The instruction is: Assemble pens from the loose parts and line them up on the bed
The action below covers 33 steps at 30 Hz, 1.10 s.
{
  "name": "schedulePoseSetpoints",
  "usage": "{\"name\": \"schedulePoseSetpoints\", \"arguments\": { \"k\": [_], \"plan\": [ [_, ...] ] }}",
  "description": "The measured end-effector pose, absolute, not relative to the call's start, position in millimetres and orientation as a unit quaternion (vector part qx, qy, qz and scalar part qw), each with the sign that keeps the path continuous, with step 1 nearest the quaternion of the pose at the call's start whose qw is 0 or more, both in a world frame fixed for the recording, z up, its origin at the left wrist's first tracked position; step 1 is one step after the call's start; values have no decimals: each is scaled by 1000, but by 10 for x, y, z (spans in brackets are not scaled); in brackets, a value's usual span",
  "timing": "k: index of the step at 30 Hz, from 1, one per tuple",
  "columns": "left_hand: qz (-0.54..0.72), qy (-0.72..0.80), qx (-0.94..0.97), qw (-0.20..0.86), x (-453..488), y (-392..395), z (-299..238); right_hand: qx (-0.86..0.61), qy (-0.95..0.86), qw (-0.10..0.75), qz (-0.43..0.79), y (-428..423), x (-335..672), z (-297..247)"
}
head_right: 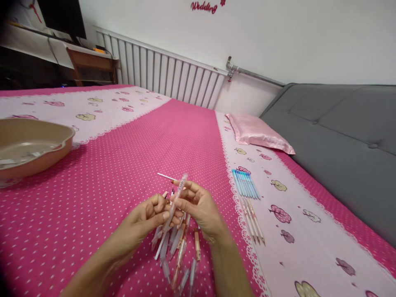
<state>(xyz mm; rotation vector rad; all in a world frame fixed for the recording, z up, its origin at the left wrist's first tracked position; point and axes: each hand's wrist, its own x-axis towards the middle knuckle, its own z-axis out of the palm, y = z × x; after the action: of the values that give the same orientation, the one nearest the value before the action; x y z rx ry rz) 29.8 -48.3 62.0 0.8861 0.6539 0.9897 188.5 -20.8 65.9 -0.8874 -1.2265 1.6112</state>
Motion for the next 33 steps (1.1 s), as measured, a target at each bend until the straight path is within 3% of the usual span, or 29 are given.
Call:
{"name": "schedulePoseSetpoints", "arguments": {
  "k": [14, 33],
  "plan": [
    [440, 293, 420, 738, 277, -465, 580, -320, -489, 429, 689, -221, 1890, 675],
    [515, 337, 380, 691, 377, -438, 534, -414, -503, 462, 602, -221, 1834, 642]
  ]
}}
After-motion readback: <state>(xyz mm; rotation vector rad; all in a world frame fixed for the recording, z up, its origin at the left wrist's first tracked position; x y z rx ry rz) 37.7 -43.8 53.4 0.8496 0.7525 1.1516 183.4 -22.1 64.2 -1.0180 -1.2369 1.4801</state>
